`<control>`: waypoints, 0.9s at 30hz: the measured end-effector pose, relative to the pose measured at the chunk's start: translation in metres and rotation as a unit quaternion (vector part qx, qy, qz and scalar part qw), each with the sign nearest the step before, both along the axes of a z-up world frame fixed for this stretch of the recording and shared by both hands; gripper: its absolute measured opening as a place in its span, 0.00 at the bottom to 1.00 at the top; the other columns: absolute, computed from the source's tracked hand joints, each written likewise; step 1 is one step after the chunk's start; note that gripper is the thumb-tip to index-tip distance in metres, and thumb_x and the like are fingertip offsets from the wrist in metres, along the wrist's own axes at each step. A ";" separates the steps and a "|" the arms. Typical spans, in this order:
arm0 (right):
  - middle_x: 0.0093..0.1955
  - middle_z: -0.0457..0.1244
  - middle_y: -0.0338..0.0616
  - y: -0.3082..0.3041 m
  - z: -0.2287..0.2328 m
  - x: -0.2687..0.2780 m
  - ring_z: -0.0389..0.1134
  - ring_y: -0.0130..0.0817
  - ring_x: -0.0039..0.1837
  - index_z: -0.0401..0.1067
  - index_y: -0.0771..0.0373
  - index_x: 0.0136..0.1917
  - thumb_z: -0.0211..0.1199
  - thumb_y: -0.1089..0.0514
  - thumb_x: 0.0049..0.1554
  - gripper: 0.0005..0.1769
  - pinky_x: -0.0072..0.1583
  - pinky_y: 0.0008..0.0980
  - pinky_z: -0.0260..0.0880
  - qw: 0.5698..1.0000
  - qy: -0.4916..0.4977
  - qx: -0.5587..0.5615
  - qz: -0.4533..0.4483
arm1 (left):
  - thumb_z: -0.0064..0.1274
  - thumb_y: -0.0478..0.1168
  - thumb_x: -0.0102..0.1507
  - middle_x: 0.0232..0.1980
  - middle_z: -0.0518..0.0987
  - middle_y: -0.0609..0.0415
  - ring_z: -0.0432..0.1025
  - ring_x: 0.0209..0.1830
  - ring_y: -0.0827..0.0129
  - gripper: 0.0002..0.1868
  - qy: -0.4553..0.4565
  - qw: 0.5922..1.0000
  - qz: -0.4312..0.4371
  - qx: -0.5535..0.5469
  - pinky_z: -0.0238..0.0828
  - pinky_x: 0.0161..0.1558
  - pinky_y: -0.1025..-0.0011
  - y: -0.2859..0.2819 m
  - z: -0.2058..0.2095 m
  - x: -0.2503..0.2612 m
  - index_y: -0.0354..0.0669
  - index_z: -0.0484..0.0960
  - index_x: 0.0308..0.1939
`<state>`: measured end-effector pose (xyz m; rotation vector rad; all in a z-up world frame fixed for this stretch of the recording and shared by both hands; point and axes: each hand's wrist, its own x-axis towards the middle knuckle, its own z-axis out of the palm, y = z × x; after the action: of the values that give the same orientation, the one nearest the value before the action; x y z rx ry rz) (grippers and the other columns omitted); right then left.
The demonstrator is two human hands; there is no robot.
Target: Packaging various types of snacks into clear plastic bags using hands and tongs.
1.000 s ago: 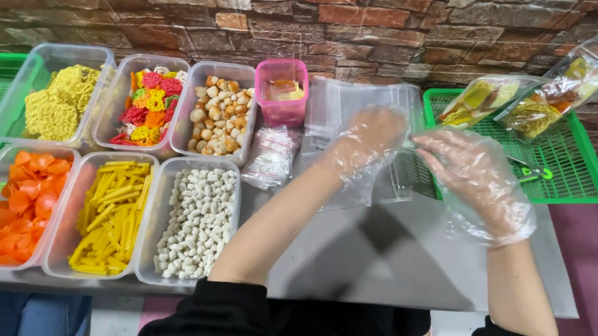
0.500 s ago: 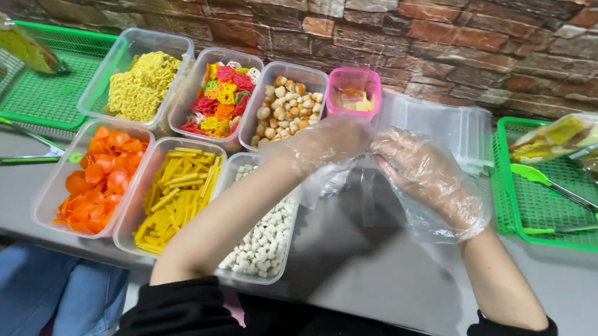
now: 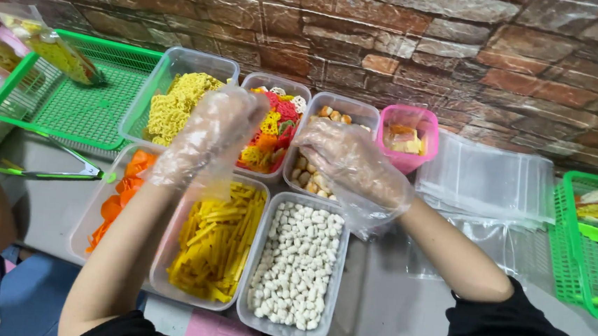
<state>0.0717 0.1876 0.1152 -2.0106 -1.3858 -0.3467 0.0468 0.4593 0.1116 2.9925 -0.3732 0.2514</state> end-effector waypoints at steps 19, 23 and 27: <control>0.52 0.64 0.39 0.220 -0.142 0.095 0.67 0.42 0.58 0.72 0.53 0.58 0.52 0.56 0.65 0.11 0.59 0.44 0.70 0.989 -0.124 -0.010 0.076 | 0.44 0.48 0.75 0.41 0.82 0.39 0.79 0.48 0.42 0.19 0.003 0.948 0.318 0.015 0.79 0.46 0.46 0.193 -0.049 0.000 0.37 0.84 0.48; 0.39 0.59 0.30 0.202 -0.085 0.079 0.65 0.35 0.46 0.69 0.51 0.44 0.52 0.57 0.62 0.06 0.46 0.41 0.71 0.962 -0.264 -0.001 0.074 | 0.38 0.53 0.78 0.37 0.80 0.41 0.79 0.42 0.44 0.23 -0.025 0.949 0.311 0.042 0.81 0.39 0.49 0.206 -0.060 0.001 0.41 0.81 0.44; 0.34 0.58 0.37 0.203 -0.041 0.070 0.61 0.32 0.33 0.68 0.57 0.36 0.64 0.70 0.46 0.10 0.32 0.33 0.66 0.950 -0.299 -0.045 0.076 | 0.48 0.48 0.83 0.29 0.78 0.53 0.73 0.30 0.62 0.23 -0.104 0.942 0.258 0.190 0.75 0.28 0.63 0.192 -0.025 -0.009 0.44 0.82 0.34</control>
<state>0.1413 0.3906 0.0740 -1.9341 -1.9364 -0.8913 0.0379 0.6515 0.0865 3.3995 0.4118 0.6081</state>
